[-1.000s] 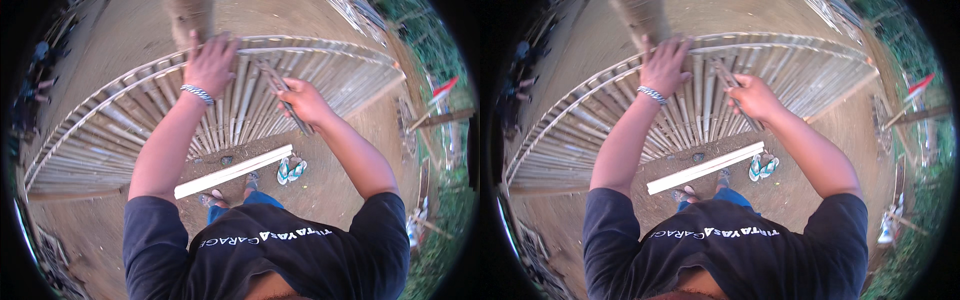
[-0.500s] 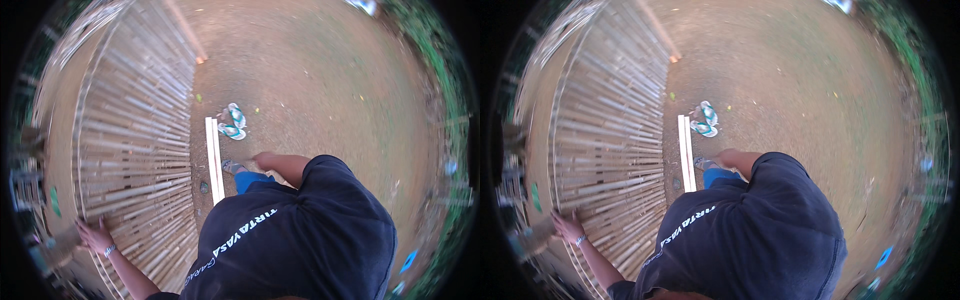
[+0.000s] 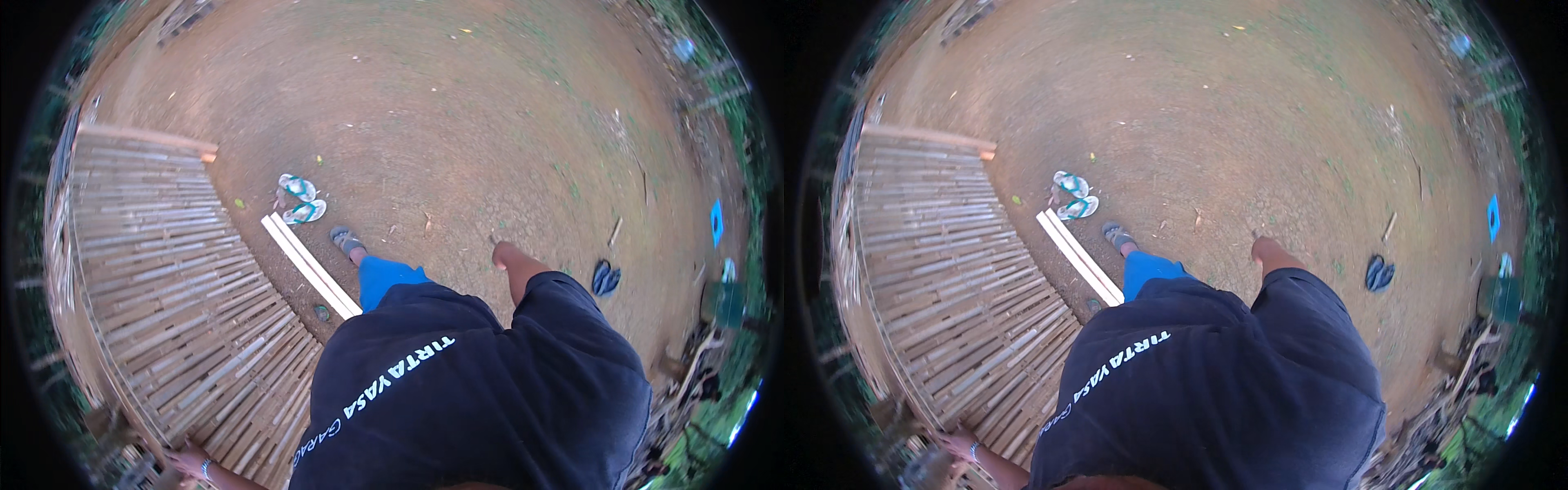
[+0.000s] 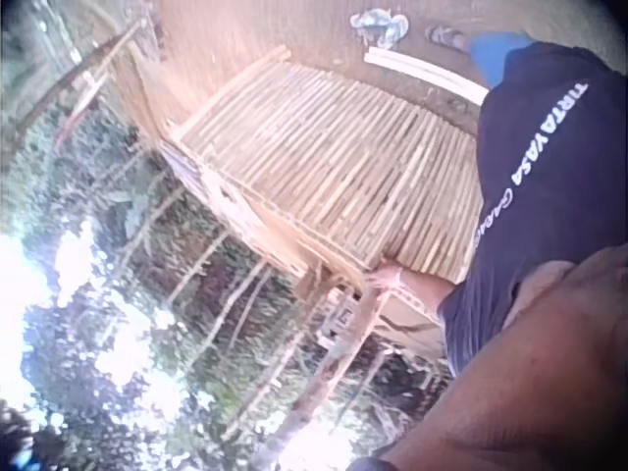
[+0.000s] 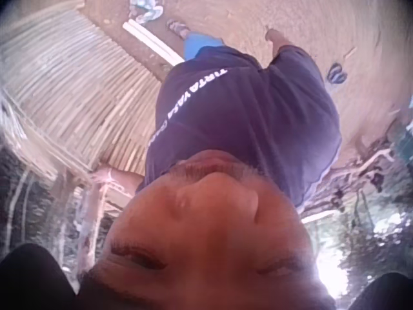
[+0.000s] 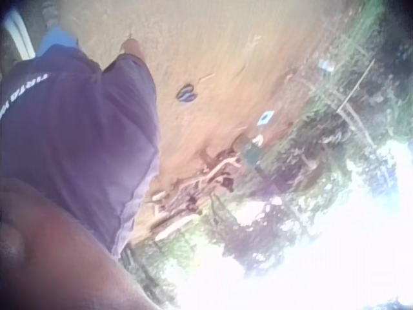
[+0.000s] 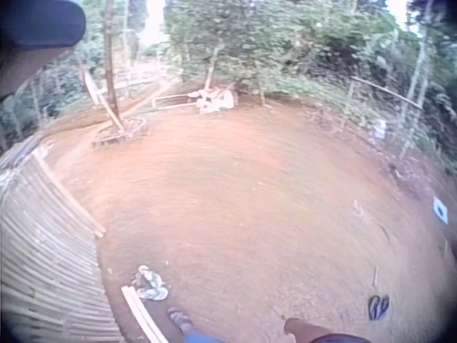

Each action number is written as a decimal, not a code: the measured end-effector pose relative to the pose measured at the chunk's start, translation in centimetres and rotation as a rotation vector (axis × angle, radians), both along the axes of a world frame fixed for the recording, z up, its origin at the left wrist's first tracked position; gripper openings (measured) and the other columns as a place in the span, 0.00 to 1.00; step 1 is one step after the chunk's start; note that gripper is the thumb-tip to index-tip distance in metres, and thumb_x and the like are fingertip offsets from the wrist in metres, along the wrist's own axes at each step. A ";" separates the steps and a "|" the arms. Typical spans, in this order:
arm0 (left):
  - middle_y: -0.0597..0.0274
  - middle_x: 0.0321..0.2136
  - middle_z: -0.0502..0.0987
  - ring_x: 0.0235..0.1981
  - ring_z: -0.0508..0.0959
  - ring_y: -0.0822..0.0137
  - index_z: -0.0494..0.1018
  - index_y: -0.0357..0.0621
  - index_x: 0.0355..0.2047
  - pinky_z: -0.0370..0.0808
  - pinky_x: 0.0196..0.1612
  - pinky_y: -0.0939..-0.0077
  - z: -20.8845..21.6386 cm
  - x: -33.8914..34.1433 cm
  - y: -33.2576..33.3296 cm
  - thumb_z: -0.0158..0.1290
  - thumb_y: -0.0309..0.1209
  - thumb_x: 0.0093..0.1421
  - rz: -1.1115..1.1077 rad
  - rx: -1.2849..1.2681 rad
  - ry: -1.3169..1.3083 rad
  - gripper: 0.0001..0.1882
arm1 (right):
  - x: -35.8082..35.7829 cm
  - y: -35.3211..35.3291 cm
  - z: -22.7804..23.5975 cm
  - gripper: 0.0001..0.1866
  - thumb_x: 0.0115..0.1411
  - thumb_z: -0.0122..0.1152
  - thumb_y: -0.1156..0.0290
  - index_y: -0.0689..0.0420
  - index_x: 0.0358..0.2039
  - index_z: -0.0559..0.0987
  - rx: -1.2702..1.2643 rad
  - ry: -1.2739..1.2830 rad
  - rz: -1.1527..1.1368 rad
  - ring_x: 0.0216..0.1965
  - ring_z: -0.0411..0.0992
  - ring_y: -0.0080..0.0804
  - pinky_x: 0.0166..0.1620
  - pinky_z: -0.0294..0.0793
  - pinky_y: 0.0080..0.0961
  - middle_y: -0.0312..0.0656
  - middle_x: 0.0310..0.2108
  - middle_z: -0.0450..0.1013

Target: The person measures the width of a bamboo fence with a tape measure, uses pliers to tighten wire fasteners on the fence slats, and hammers nails into the wooden frame to secure the bamboo slats.

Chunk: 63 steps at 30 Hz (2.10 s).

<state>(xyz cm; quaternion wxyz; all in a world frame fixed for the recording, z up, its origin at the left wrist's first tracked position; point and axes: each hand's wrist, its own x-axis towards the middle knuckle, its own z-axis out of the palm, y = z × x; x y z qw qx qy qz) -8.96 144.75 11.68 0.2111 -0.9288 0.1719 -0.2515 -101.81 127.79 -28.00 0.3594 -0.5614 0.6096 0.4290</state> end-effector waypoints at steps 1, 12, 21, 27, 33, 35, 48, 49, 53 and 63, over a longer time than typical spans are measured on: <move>0.53 0.66 0.64 0.64 0.68 0.50 0.54 0.57 0.71 0.54 0.67 0.36 -0.3 2.3 2.1 0.59 0.57 0.58 -0.057 -0.038 -0.018 0.46 | 0.9 2.5 -0.7 0.16 0.40 0.66 0.74 0.58 0.34 0.87 -0.019 -0.027 -0.034 0.41 0.81 0.48 0.43 0.79 0.42 0.53 0.37 0.81; 0.53 0.65 0.66 0.62 0.69 0.48 0.57 0.51 0.69 0.67 0.64 0.54 -4.4 -0.4 -7.0 0.58 0.50 0.60 -0.231 -0.095 0.116 0.41 | 4.9 -0.9 9.1 0.18 0.34 0.67 0.82 0.66 0.31 0.85 -0.179 -0.212 -0.283 0.36 0.82 0.52 0.38 0.80 0.42 0.58 0.32 0.81; 0.53 0.64 0.67 0.62 0.69 0.48 0.57 0.50 0.69 0.67 0.63 0.55 -12.6 -9.9 -25.4 0.57 0.52 0.60 -0.775 0.086 0.410 0.41 | 6.3 0.7 17.8 0.30 0.59 0.53 0.74 0.57 0.64 0.65 -0.766 -0.393 -0.807 0.51 0.76 0.53 0.53 0.75 0.46 0.57 0.50 0.76; 0.53 0.64 0.68 0.62 0.69 0.49 0.58 0.49 0.69 0.67 0.63 0.55 -17.7 -20.2 -29.6 0.56 0.53 0.60 -1.013 0.265 0.594 0.42 | -3.8 13.6 14.5 0.28 0.54 0.61 0.74 0.59 0.57 0.72 -0.386 -0.114 -0.876 0.50 0.77 0.53 0.50 0.77 0.45 0.55 0.48 0.78; 0.53 0.63 0.68 0.62 0.70 0.49 0.58 0.48 0.69 0.68 0.63 0.56 -22.4 -30.9 -26.0 0.55 0.54 0.61 -1.080 0.333 0.754 0.42 | -13.7 13.6 11.9 0.21 0.51 0.66 0.72 0.59 0.48 0.80 -0.365 0.025 -0.951 0.47 0.79 0.50 0.48 0.79 0.44 0.52 0.46 0.79; 0.53 0.63 0.68 0.62 0.70 0.49 0.58 0.48 0.69 0.68 0.63 0.56 -23.3 -36.5 -26.0 0.55 0.54 0.61 -1.122 0.351 0.800 0.42 | -16.7 10.1 10.2 0.19 0.53 0.64 0.71 0.59 0.47 0.81 -0.463 -0.076 -0.858 0.47 0.79 0.48 0.47 0.80 0.43 0.51 0.46 0.80; 0.52 0.62 0.69 0.62 0.70 0.51 0.58 0.46 0.69 0.68 0.62 0.57 -26.6 -75.8 -33.0 0.54 0.57 0.61 -1.588 0.794 0.963 0.43 | -31.3 6.7 20.5 0.29 0.55 0.57 0.72 0.54 0.60 0.68 -0.767 -0.915 -0.813 0.50 0.75 0.55 0.51 0.74 0.46 0.56 0.47 0.76; 0.52 0.62 0.70 0.62 0.70 0.51 0.58 0.46 0.69 0.68 0.62 0.57 -26.8 -77.8 -33.9 0.54 0.57 0.61 -1.617 0.850 0.972 0.43 | -32.6 6.9 20.6 0.29 0.55 0.57 0.72 0.55 0.60 0.68 -0.772 -0.931 -0.869 0.50 0.75 0.55 0.51 0.74 0.46 0.56 0.47 0.76; 0.51 0.61 0.72 0.62 0.71 0.54 0.58 0.43 0.68 0.69 0.61 0.57 -22.6 -95.4 -36.8 0.47 0.61 0.64 -1.140 0.903 1.418 0.43 | -37.1 4.3 18.7 0.32 0.55 0.57 0.73 0.55 0.62 0.64 -0.872 -0.935 -1.046 0.51 0.74 0.56 0.52 0.73 0.46 0.57 0.48 0.75; 0.55 0.33 0.79 0.42 0.81 0.55 0.71 0.44 0.51 0.77 0.49 0.54 -24.9 -136.5 -33.5 0.45 0.48 0.71 -0.584 0.540 2.290 0.21 | -51.5 2.3 15.3 0.39 0.54 0.66 0.68 0.55 0.66 0.63 -1.066 -1.091 -0.947 0.57 0.70 0.56 0.57 0.72 0.45 0.58 0.55 0.71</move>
